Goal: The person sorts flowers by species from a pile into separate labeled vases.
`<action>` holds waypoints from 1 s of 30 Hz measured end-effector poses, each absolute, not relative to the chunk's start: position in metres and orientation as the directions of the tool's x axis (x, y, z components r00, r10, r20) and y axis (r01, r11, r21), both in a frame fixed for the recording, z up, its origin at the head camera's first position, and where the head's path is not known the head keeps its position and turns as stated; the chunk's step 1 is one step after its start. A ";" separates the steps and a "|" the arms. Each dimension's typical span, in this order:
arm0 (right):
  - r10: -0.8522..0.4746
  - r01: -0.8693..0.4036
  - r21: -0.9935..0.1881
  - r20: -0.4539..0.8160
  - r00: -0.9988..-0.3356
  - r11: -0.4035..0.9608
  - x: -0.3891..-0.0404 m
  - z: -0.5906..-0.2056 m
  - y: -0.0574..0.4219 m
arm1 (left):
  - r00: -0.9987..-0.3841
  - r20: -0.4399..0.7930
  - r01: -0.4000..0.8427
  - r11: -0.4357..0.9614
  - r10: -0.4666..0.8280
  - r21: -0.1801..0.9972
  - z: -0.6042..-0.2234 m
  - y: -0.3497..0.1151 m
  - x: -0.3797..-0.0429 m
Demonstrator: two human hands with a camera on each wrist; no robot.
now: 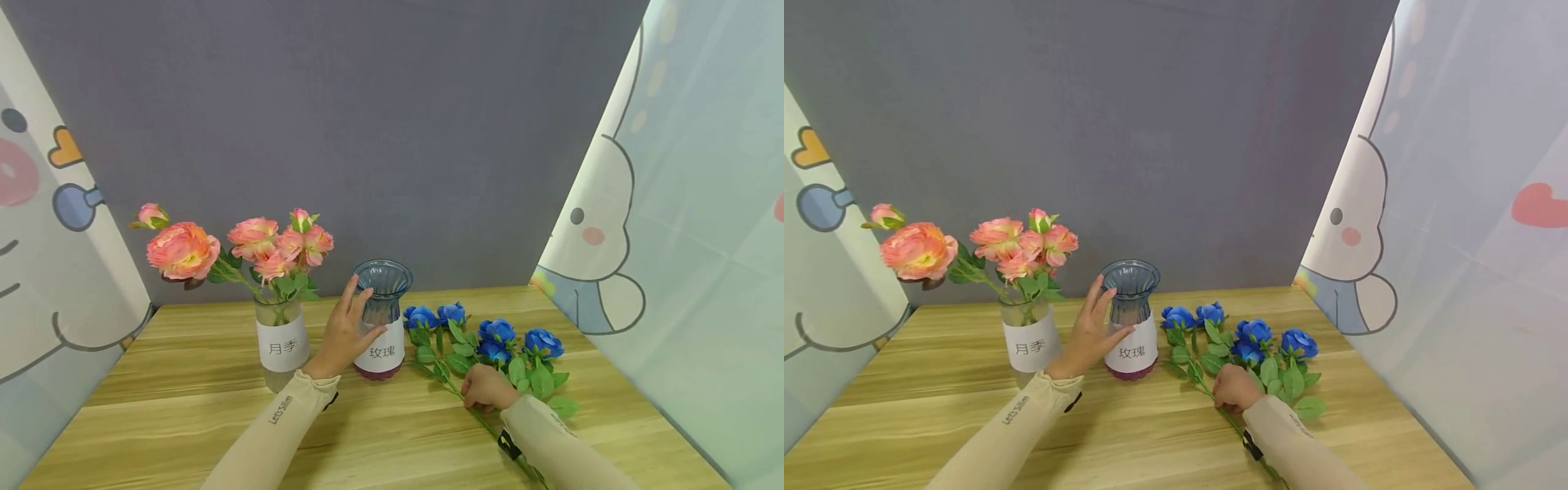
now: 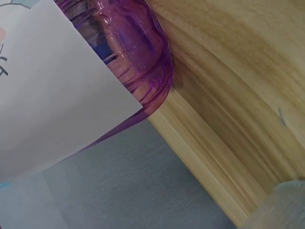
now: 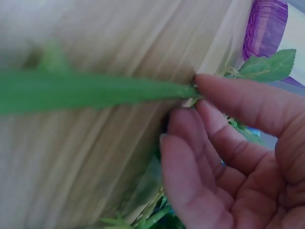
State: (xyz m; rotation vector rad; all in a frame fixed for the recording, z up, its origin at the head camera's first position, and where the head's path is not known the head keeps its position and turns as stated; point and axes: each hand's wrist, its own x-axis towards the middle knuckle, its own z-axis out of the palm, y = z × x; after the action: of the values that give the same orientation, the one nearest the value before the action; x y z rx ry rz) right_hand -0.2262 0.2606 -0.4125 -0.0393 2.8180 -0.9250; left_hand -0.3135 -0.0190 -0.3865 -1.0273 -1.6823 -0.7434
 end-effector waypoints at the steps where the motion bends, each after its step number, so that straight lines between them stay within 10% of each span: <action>1: -0.082 0.029 -0.590 -0.160 -0.984 0.807 -0.226 -0.413 0.260 | -0.157 0.945 0.891 0.454 0.285 0.011 -0.386 -0.019 -0.313; 14: -0.036 0.116 -0.635 -0.221 -0.975 0.764 -0.231 -0.413 0.256 | -0.292 0.909 0.901 0.406 0.297 0.156 -0.390 -0.013 -0.308; 30: -0.093 0.108 -0.859 -0.178 -0.980 0.501 -0.234 -0.396 0.270 | -0.289 0.908 0.900 0.410 0.302 0.150 -0.390 -0.015 -0.307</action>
State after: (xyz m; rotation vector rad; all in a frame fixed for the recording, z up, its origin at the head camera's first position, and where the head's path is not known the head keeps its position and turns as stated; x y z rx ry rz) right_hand -0.2343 0.2700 -0.3959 0.0130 2.5428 -1.4756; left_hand -0.3071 -0.0151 -0.3900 -1.0383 -1.8055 -0.8725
